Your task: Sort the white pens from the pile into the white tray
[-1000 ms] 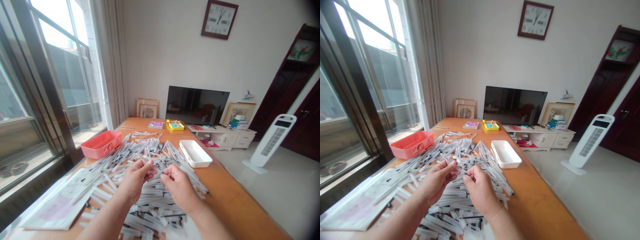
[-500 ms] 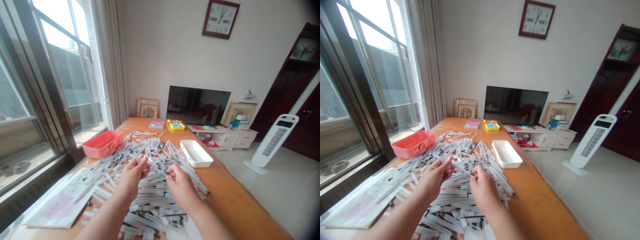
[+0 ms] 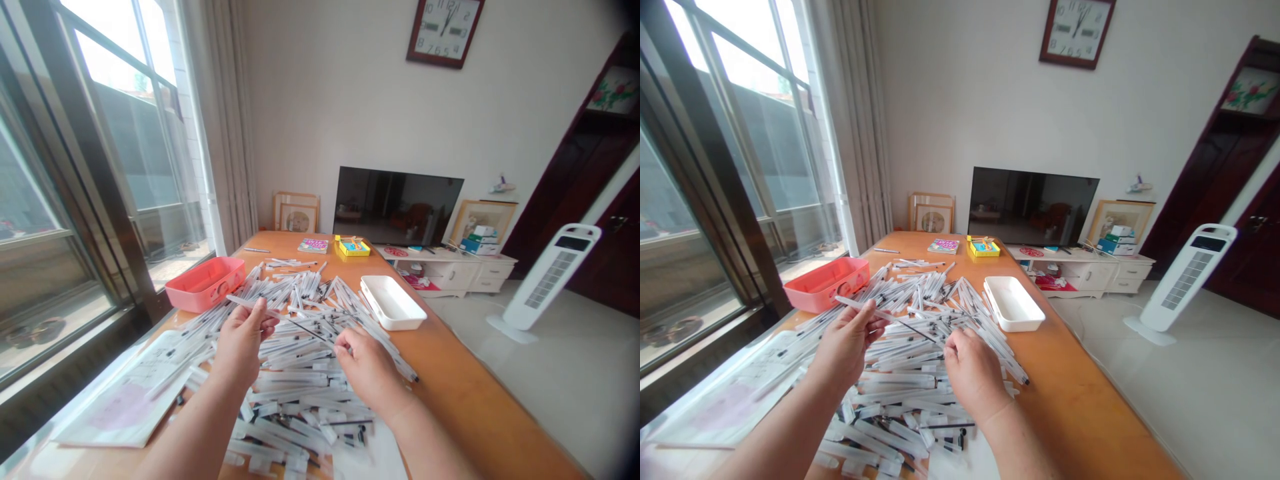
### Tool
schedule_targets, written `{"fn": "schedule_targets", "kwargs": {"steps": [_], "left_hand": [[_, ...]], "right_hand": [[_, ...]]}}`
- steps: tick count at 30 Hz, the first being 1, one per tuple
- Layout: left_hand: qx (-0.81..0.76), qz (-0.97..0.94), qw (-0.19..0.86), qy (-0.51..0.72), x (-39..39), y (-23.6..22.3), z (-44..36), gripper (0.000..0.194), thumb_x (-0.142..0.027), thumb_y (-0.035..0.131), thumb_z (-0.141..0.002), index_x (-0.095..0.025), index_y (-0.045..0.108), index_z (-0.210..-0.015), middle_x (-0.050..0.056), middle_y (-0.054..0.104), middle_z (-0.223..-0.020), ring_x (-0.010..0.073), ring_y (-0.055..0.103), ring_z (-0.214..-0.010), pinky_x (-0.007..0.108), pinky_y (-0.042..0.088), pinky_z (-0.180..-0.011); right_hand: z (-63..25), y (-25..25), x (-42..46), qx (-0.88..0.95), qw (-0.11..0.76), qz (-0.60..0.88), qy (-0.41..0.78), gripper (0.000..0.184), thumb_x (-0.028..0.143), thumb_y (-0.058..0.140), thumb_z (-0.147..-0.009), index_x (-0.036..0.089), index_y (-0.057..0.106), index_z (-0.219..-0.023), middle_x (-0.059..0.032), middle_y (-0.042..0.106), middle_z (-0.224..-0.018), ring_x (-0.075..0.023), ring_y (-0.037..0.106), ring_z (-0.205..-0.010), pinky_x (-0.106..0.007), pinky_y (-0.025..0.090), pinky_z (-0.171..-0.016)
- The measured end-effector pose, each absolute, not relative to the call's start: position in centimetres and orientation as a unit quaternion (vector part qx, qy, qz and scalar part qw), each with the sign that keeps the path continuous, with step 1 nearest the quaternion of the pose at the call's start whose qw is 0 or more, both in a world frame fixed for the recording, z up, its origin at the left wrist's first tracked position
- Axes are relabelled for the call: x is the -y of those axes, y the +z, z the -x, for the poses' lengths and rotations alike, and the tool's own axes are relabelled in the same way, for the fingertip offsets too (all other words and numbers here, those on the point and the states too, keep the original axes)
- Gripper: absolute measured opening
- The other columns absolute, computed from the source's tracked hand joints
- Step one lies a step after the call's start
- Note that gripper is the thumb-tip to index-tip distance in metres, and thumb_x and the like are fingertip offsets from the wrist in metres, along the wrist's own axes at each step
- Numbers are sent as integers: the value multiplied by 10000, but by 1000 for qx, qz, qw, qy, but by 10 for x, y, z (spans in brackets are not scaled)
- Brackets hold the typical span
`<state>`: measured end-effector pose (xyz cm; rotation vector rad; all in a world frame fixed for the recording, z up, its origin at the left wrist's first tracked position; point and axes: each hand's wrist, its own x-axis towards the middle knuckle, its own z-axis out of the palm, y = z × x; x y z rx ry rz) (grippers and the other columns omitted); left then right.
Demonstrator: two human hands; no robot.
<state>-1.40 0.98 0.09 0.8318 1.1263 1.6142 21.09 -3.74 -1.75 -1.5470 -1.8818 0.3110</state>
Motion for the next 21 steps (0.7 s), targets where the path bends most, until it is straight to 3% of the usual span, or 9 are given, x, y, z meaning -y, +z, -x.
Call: {"fn": "schedule_targets", "kwargs": {"steps": [4,8,13,17,21], "left_hand": [[-491,-443,369,653,-13,-1,25,385,-569,682,-786,-194,602,-752,-19,574,-614,113,465,-563,239,370,-585],[-549,-544,281,569,-13,-12,22,348,-569,684,-776,-222,703,-773,-14,540,-576,149,452,-569,255,301,-572],[-549,-634,202,507,-13,-27,14,241,-472,741,-740,-309,773,-915,28,654,-740,204,549,-669,270,318,-652],[-546,-706,162,421,-11,-31,11,162,-373,662,-809,-307,769,-912,68,691,-883,246,603,-812,303,346,-732],[-528,-763,119,354,-8,-29,9,208,-285,578,-856,-292,760,-956,89,700,-939,270,605,-930,334,374,-799]], "right_hand": [[-213,-21,36,724,315,606,100,113,175,539,-853,225,607,-779,-33,628,-840,-182,586,-794,-270,396,-718],[-213,-29,31,717,314,615,93,61,207,566,-847,235,621,-850,-35,633,-852,-193,596,-795,-275,403,-706],[-210,-32,30,719,317,611,90,92,245,568,-864,242,640,-920,-43,642,-892,-205,612,-813,-291,423,-729],[-205,-24,36,722,328,602,89,125,260,549,-885,245,652,-955,-47,649,-918,-205,620,-809,-295,432,-734],[-199,-15,43,734,333,585,92,141,278,530,-907,250,663,-944,-47,653,-915,-206,623,-795,-303,438,-739]]}}
